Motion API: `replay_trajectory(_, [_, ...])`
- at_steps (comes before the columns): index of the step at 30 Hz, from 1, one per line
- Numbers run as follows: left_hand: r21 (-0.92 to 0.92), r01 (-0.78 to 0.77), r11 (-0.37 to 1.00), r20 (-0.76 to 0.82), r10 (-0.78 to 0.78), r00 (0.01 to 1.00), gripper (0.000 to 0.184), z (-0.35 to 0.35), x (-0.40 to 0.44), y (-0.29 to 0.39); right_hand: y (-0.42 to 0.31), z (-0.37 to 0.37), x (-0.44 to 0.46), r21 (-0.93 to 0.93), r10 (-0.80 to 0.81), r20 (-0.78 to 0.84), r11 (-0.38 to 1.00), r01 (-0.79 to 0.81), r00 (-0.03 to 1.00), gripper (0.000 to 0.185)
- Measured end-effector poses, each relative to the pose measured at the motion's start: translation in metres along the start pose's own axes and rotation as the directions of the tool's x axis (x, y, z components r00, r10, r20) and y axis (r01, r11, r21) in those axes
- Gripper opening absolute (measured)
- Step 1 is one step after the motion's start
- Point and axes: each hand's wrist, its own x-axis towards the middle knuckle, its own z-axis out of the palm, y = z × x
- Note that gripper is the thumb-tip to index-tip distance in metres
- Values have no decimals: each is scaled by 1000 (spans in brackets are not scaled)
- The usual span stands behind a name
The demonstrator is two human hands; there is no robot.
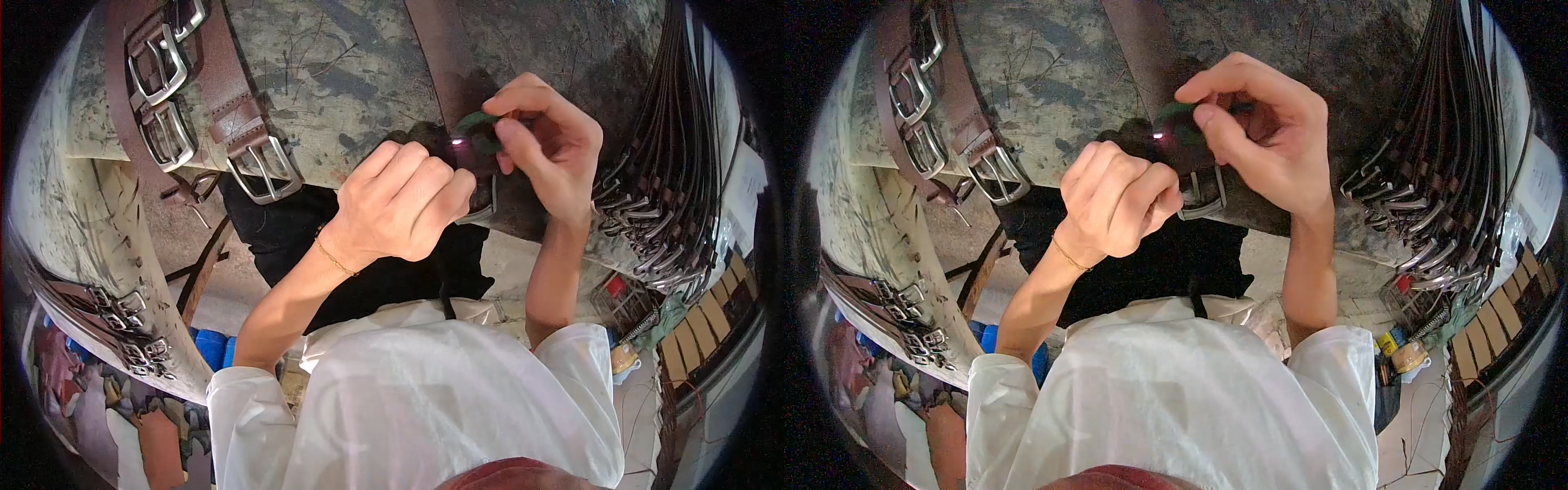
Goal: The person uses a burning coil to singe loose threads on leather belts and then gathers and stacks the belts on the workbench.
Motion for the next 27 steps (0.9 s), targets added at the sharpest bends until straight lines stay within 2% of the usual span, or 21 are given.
replay_trajectory(2, [-23,-10,1000,-24,10,1000,14,-1,-3,-1,6,-3,0,206,5,-65,979,9,998,15])
replay_trajectory(3, [-48,-21,999,-46,18,999,14,-2,-6,-1,8,-4,1,205,2,-65,979,11,998,15])
replay_trajectory(5, [-39,-79,996,-108,74,991,12,-1,-12,-4,13,-6,3,431,2,-160,900,68,987,17])
replay_trajectory(6, [-26,-137,990,-167,131,977,9,1,-13,-5,20,-11,5,511,-57,-108,853,105,992,19])
replay_trajectory(7, [-24,-153,988,-174,146,974,9,1,-12,-5,25,-14,6,505,-73,-115,855,121,991,19])
replay_trajectory(9, [88,-81,993,-176,95,980,11,0,-4,-1,27,-21,6,699,-49,-97,708,103,994,19])
replay_trajectory(11, [132,-50,990,-104,64,993,18,-3,5,3,25,-19,4,670,56,-160,740,67,986,20])
replay_trajectory(13, [95,-50,994,-116,61,991,16,1,3,2,26,-16,0,707,-17,-163,696,129,986,20])
replay_trajectory(15, [88,-88,992,-118,98,988,17,-1,4,4,25,-4,-19,681,5,-286,705,199,958,19])
replay_trajectory(17, [141,-66,988,-25,70,997,23,-5,9,8,21,5,-54,705,119,-327,691,159,937,20])
replay_trajectory(18, [197,-71,978,75,57,996,32,-7,9,9,21,7,-77,746,142,-334,644,169,932,20])
replay_trajectory(19, [185,-103,977,76,90,993,32,-11,13,14,23,9,-102,783,171,-344,595,182,923,21])
replay_trajectory(21, [334,-44,942,255,-45,966,39,-12,20,26,25,11,-148,769,163,-417,588,252,894,21])
replay_trajectory(23, [409,-43,912,310,-95,946,44,-10,27,38,26,0,-194,713,162,-556,597,368,815,22])
replay_trajectory(25, [380,-47,924,353,-98,931,41,-7,30,43,29,-15,-242,595,158,-694,676,436,702,24])
replay_trajectory(27, [314,-6,950,402,-127,907,40,-14,34,51,45,-40,-284,478,135,-836,655,585,532,24])
